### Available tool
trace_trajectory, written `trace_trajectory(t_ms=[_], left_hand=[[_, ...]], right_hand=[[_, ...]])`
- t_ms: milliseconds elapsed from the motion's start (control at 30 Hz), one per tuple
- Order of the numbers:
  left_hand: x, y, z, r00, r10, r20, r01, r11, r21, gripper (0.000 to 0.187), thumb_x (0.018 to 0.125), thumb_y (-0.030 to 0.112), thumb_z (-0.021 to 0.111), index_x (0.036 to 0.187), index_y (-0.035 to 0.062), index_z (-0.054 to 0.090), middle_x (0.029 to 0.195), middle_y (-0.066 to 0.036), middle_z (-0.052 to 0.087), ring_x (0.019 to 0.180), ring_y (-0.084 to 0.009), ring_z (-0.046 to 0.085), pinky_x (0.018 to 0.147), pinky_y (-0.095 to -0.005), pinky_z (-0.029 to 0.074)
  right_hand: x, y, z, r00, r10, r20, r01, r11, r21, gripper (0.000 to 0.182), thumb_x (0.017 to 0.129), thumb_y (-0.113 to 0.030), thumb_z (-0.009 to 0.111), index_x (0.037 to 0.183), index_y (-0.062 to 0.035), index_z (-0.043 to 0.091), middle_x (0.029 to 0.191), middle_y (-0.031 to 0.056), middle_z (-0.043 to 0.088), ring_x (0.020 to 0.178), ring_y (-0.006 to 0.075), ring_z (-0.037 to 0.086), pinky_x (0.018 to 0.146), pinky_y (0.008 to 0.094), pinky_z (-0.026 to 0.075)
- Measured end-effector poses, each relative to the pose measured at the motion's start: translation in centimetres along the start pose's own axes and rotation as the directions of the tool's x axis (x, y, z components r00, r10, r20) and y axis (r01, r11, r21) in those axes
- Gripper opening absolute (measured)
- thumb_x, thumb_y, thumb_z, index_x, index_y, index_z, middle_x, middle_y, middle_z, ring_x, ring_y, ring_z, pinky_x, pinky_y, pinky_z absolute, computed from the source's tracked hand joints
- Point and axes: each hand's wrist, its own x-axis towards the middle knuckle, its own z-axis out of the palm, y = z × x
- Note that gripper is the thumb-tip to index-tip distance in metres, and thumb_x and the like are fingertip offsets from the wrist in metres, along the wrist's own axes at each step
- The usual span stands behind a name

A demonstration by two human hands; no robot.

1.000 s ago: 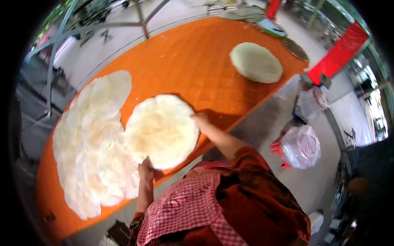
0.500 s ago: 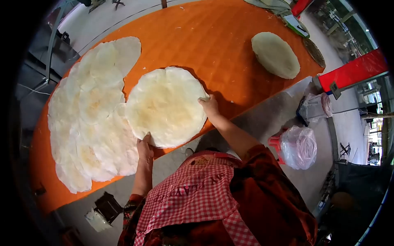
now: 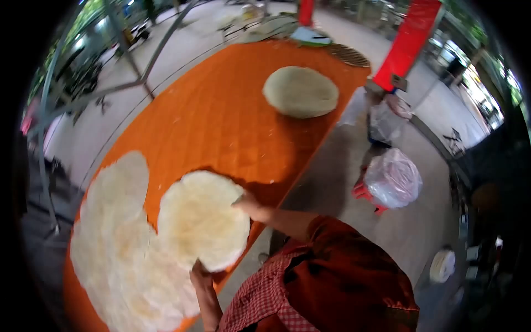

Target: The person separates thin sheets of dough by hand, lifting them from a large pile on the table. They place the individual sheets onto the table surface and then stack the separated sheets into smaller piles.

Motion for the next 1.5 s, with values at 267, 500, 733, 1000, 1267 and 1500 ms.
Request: trace_trajectory(t_ms=[267, 500, 733, 1000, 1267, 1500], left_hand=[[-5.1, 3.6, 8.6, 0.992, -0.009, 0.124, 0.034, 0.979, -0.201, 0.044, 0.089, 0.017, 0.055, 0.128, -0.0041, 0.047, 0.127, -0.017, 0.054, 0.117, -0.0308, 0.052, 0.097, -0.0472, 0.045], [-0.9, 1.5, 22.3, 0.96, 0.135, 0.246, -0.14, 0.99, 0.003, 0.041, 0.089, 0.018, 0.054, 0.125, -0.0011, 0.051, 0.125, -0.013, 0.056, 0.114, -0.0275, 0.054, 0.097, -0.0443, 0.045], [3.2, -4.8, 47.7, 0.89, 0.23, 0.393, -0.253, 0.968, 0.006, 0.046, 0.087, 0.007, 0.055, 0.131, -0.0018, 0.045, 0.125, -0.011, 0.055, 0.114, -0.0244, 0.054, 0.099, -0.0409, 0.043], [11.1, -17.9, 64.4, 0.896, -0.003, 0.445, -0.014, 0.999, 0.034, 0.041, 0.086, 0.0, 0.059, 0.126, 0.005, 0.05, 0.117, -0.007, 0.06, 0.108, -0.0217, 0.058, 0.091, -0.0376, 0.049], [16.3, -24.1, 64.8, 0.904, -0.28, 0.325, 0.167, 0.928, 0.333, 0.025, 0.094, 0.015, 0.051, 0.115, 0.0042, 0.058, 0.102, -0.006, 0.063, 0.087, -0.0202, 0.061, 0.071, -0.0323, 0.052], [14.1, -22.5, 66.4, 0.919, -0.217, 0.328, 0.092, 0.93, 0.356, 0.029, 0.094, 0.013, 0.047, 0.12, 0.0014, 0.055, 0.107, -0.011, 0.062, 0.092, -0.0235, 0.061, 0.081, -0.0397, 0.054]], right_hand=[[0.4, -12.5, -0.7, 0.998, -0.023, 0.065, 0.034, 0.985, -0.172, 0.052, 0.073, 0.002, 0.064, 0.122, 0.0008, 0.049, 0.105, 0.0112, 0.062, 0.096, 0.0194, 0.06, 0.082, 0.0318, 0.048], [6.6, -22.8, -12.7, 0.997, -0.072, 0.013, 0.073, 0.997, -0.036, 0.048, 0.074, -0.002, 0.061, 0.121, 0.0001, 0.05, 0.095, 0.0087, 0.061, 0.082, 0.0162, 0.059, 0.075, 0.0317, 0.049], [17.4, -33.8, -32.7, 0.957, -0.285, 0.062, 0.276, 0.953, 0.121, 0.073, 0.076, 0.001, 0.061, 0.144, -0.0065, 0.034, 0.125, 0.0079, 0.057, 0.106, 0.0155, 0.058, 0.09, 0.033, 0.049], [29.2, -34.7, -52.2, 0.985, -0.174, 0.012, 0.172, 0.979, 0.111, 0.061, 0.074, 0.0, 0.065, 0.132, 0.0005, 0.046, 0.109, 0.0097, 0.064, 0.095, 0.02, 0.063, 0.084, 0.0357, 0.052], [33.8, -26.5, -60.1, 0.97, 0.11, -0.217, -0.167, 0.949, -0.266, 0.043, 0.072, -0.002, 0.066, 0.114, 0.0028, 0.057, 0.094, 0.0081, 0.063, 0.085, 0.0187, 0.061, 0.076, 0.0327, 0.05], [33.1, -32.4, -57.2, 0.977, -0.132, -0.168, 0.101, 0.979, -0.179, 0.035, 0.072, 0.0, 0.059, 0.107, 0.002, 0.058, 0.078, 0.0031, 0.057, 0.072, 0.0147, 0.057, 0.069, 0.0311, 0.047]])
